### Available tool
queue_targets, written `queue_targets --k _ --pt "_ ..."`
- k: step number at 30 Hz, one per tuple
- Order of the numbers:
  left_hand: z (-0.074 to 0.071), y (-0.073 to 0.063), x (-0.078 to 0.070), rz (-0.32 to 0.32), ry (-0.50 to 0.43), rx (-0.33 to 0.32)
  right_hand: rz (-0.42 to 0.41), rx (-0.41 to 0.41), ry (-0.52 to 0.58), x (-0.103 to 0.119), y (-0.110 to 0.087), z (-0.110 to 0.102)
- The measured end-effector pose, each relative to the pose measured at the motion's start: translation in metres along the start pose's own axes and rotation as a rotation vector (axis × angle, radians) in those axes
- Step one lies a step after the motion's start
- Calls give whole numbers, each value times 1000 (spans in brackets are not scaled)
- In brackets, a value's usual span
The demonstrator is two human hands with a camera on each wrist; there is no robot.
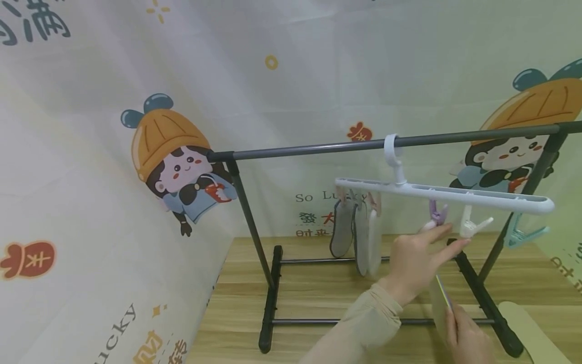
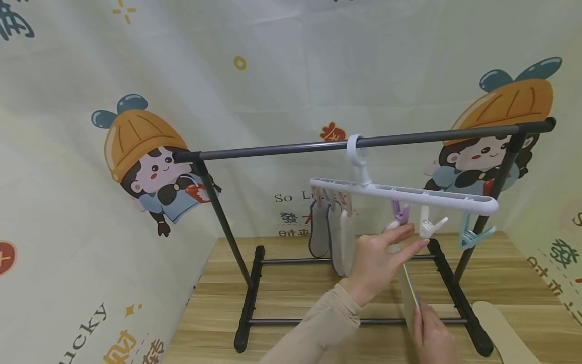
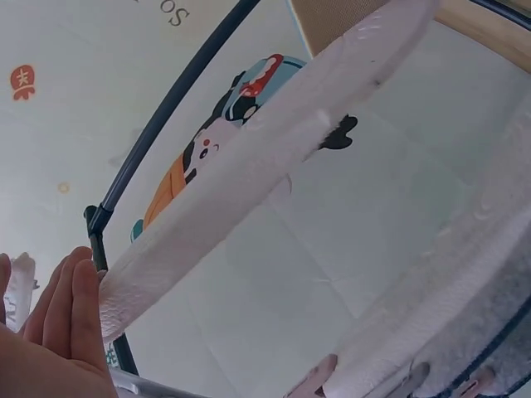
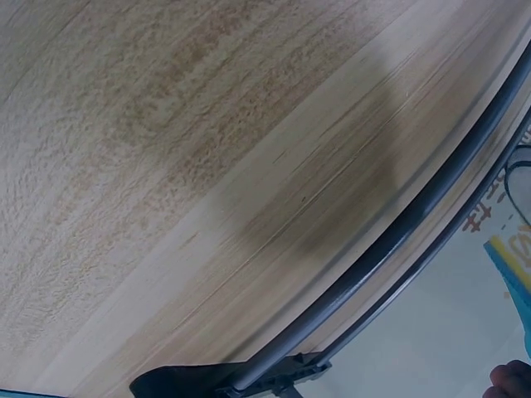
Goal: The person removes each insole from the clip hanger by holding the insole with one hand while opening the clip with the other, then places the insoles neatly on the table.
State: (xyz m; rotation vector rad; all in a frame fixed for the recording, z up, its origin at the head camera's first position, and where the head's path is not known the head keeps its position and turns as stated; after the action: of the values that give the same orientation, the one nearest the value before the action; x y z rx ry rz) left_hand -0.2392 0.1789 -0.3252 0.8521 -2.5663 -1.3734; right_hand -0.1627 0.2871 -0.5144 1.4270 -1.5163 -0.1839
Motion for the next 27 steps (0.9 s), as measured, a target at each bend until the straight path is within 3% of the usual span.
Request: queue_targets --k 4,8,17,27 --pt "-8 -2 1 34 -10 -71 17 -1 -6 1 1 -1" --pt "-14 -5 4 34 0 -99 26 -15 -7 -1 0 -1" --pt "-22 -16 17 30 -120 -160 -14 -101 -36 -11 -5 -11" --pt "-31 -23 39 -134 -232 -169 109 -215 -47 -31 -5 -36"
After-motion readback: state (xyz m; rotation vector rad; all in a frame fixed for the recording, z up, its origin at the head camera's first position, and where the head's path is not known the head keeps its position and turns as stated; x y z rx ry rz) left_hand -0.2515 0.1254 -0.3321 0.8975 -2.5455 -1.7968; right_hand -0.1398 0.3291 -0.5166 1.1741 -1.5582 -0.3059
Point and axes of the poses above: each hand's wrist, its own y-axis towards the middle knuckle, its own z-axis out of the palm, x = y × z, the point moved 5 cm from there along y, towards the middle knuckle, and after that the axes turned 9 degrees about y, right-handed, at the moved point
